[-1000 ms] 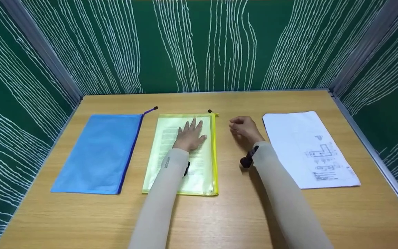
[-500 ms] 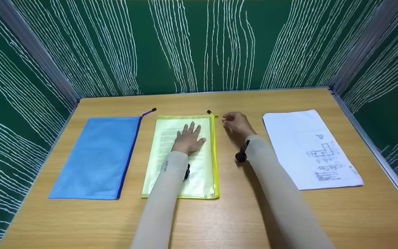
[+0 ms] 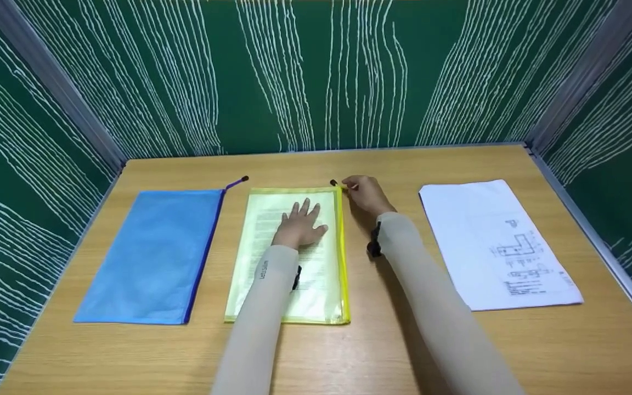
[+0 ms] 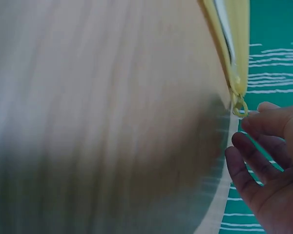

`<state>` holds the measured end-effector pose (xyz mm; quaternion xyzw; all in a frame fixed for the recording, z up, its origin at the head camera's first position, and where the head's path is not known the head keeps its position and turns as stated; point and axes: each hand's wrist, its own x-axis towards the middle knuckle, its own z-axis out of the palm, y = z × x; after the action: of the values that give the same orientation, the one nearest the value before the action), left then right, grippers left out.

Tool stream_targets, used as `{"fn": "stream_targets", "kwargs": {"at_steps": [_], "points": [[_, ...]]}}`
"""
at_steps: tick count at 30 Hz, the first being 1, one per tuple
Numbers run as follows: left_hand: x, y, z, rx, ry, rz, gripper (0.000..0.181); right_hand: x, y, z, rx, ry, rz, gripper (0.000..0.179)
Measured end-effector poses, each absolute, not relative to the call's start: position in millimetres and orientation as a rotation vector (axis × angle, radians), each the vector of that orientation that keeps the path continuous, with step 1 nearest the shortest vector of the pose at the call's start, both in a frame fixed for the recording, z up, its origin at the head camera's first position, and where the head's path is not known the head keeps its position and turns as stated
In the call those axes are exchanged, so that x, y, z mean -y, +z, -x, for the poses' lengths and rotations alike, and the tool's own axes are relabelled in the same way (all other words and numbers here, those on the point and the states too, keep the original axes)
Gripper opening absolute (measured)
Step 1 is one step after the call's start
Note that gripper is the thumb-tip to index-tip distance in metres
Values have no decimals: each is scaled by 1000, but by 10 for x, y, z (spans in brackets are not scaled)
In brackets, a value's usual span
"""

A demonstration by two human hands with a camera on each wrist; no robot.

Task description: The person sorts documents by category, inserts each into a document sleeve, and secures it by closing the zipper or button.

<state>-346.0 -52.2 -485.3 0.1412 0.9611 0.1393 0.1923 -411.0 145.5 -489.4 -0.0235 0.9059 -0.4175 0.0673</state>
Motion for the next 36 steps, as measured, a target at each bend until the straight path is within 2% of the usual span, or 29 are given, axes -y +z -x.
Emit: {"fn": "stream_targets", "kwargs": {"at_steps": [9, 14, 21, 27, 36], "points": [[501, -4892, 3467, -2689, 406, -384, 67, -1335, -4971, 4191, -2925, -923, 396, 44], [468, -4904, 3466, -2686, 413, -390, 67, -1339, -4993, 4200, -2949, -786, 363, 45], [475, -4881, 3473, -2690, 423, -397, 67, -1344, -4920, 4171, -2963, -774, 346, 36], [546, -4888, 3498, -2691, 442, -374, 67, -1351, -4904, 4232, -3011, -666, 340, 35], [534, -4866, 3478, -2678, 451, -372, 67, -1540, -4910, 4237, -3074, -660, 267, 30]]}}
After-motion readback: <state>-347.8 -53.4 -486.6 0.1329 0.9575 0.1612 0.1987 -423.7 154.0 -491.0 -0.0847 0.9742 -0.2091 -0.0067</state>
